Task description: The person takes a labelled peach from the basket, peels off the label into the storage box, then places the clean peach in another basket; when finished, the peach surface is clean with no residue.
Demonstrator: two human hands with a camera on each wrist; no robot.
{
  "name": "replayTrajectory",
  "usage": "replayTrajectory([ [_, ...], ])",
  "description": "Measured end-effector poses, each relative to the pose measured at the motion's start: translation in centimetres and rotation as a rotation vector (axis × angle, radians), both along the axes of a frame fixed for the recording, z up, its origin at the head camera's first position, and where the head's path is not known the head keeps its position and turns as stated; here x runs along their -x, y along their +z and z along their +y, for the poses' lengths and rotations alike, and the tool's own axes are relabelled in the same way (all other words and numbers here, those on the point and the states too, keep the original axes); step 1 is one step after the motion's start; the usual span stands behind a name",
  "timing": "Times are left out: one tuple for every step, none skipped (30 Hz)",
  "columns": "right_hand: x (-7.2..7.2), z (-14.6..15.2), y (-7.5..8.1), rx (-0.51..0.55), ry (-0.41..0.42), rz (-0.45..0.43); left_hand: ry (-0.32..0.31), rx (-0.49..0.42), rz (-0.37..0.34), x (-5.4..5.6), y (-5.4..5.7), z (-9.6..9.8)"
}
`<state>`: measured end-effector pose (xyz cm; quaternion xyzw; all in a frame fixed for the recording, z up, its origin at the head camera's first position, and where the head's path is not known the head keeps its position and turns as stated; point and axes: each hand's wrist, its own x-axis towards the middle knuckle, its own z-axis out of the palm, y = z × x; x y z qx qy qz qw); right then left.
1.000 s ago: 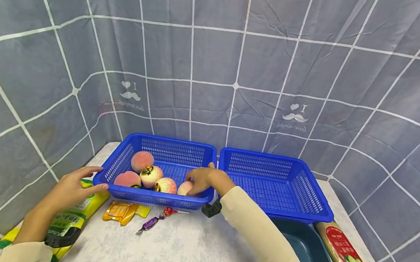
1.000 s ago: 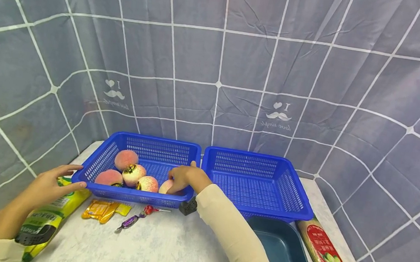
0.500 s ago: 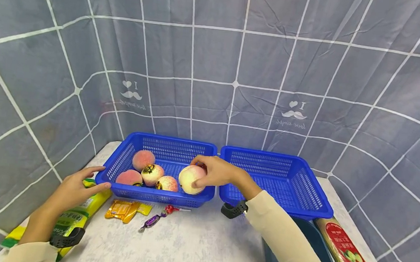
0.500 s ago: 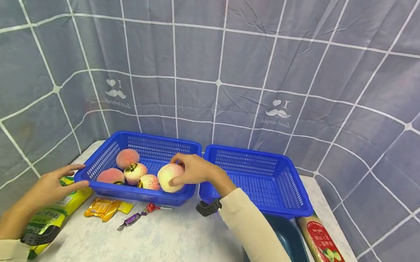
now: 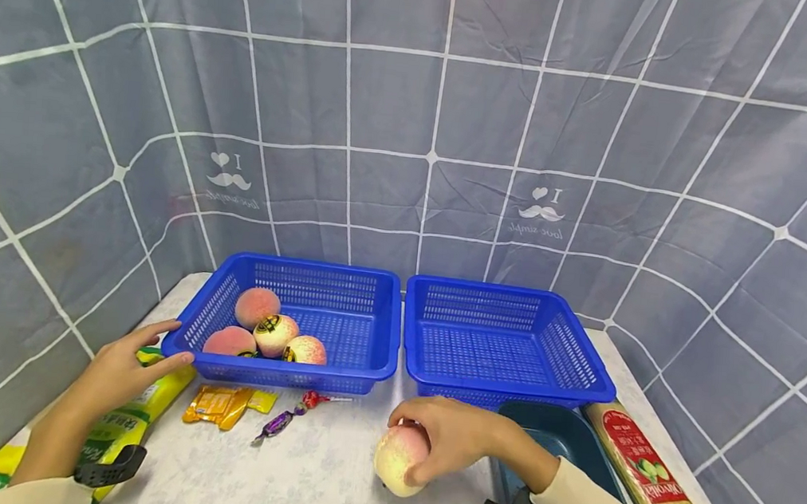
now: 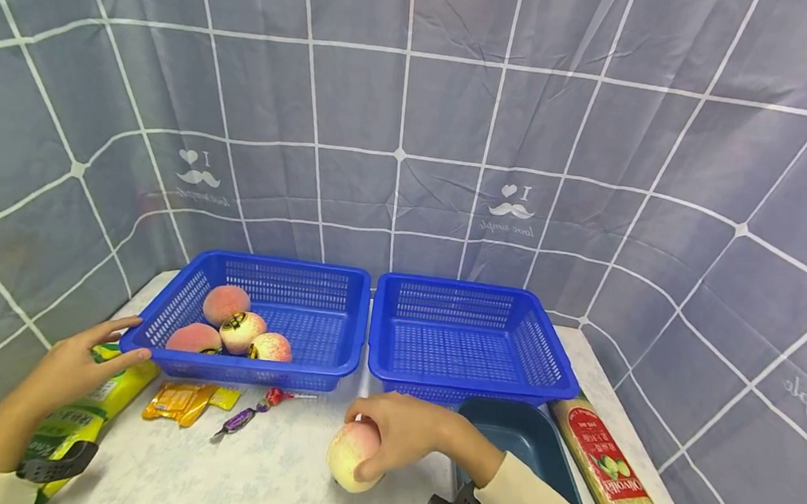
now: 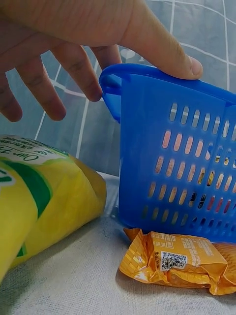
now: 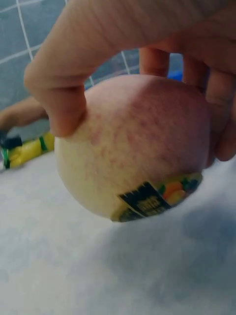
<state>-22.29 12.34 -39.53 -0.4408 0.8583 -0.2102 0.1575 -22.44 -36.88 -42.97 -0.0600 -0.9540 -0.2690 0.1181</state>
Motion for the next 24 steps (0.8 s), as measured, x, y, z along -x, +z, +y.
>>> replayTrajectory([
  [-0.2, 0.1, -0.4, -0.014, -0.006, -0.013, 0.0, 0.001, -0.003, -0.1, 0.0, 0.0],
  [-0.4, 0.2, -0.8, -0.025, -0.017, -0.027, 0.001, 0.001, -0.005, -0.1, -0.1, -0.1],
  [-0.5, 0.3, -1.1, -0.035, -0.029, -0.035, 0.002, 0.001, -0.004, -0.1, -0.1, -0.1],
  [-0.6, 0.3, -1.4, -0.042, -0.043, -0.038, 0.003, -0.001, -0.006, -0.1, -0.1, -0.1],
  [-0.7, 0.2, -1.6, -0.048, -0.062, -0.039, 0.005, -0.001, -0.009, -0.2, -0.1, -0.1],
  [-0.7, 0.2, -1.8, -0.048, -0.083, -0.044, 0.005, -0.005, -0.01, -0.2, -0.1, 0.0],
  [-0.7, 0.1, -2.0, -0.045, -0.106, -0.056, 0.003, -0.008, -0.009, -0.2, -0.1, 0.0],
  [-0.7, 0.0, -2.2, -0.031, -0.128, -0.063, 0.001, -0.012, -0.007, -0.2, -0.1, 0.1],
  [-0.7, -0.1, -2.4, -0.019, -0.15, -0.054, -0.001, -0.017, -0.006, -0.3, -0.1, 0.2],
  [-0.8, -0.3, -2.5, 0.002, -0.176, -0.051, -0.001, -0.023, -0.003, -0.3, -0.2, 0.2],
  [-0.8, -0.5, -2.6, 0.027, -0.196, -0.039, -0.002, -0.027, 0.0, -0.3, -0.2, 0.3],
  [-0.8, -0.7, -2.7, 0.041, -0.215, -0.013, -0.001, -0.031, 0.002, -0.4, -0.2, 0.3],
  [-0.9, -1.0, -2.8, 0.056, -0.236, 0.016, -0.001, -0.034, 0.003, -0.4, -0.3, 0.4],
  [-1.0, -1.3, -2.9, 0.068, -0.252, 0.052, -0.001, -0.038, 0.012, -0.4, -0.3, 0.4],
  [-1.1, -1.6, -3.0, 0.072, -0.273, 0.09, -0.003, -0.04, 0.018, -0.3, -0.3, 0.4],
  [-1.2, -1.9, -3.1, 0.077, -0.291, 0.119, -0.005, -0.043, 0.032, -0.3, -0.4, 0.4],
  [-1.3, -2.1, -3.2, 0.077, -0.304, 0.144, -0.006, -0.044, 0.053, -0.3, -0.4, 0.4],
  [-1.4, -2.4, -3.2, 0.073, -0.316, 0.165, -0.011, -0.048, 0.086, -0.3, -0.4, 0.5],
  [-1.5, -2.6, -3.3, 0.076, -0.32, 0.179, -0.018, -0.054, 0.128, -0.3, -0.3, 0.6],
  [-1.5, -2.8, -3.3, 0.077, -0.32, 0.193, -0.026, -0.062, 0.18, -0.4, -0.2, 0.8],
  [-1.5, -2.9, -3.4, 0.079, -0.314, 0.203, -0.034, -0.07, 0.229, -0.6, 0.0, 1.2],
  [-1.5, -3.0, -3.3, 0.081, -0.303, 0.207, -0.045, -0.081, 0.285, -0.9, 0.3, 1.8],
  [-1.5, -3.0, -3.3, 0.084, -0.29, 0.206, -0.068, -0.097, 0.346, -1.2, 0.6, 2.5],
  [-1.5, -3.0, -3.3, 0.088, -0.275, 0.201, -0.108, -0.114, 0.396, -1.5, 0.9, 3.4],
])
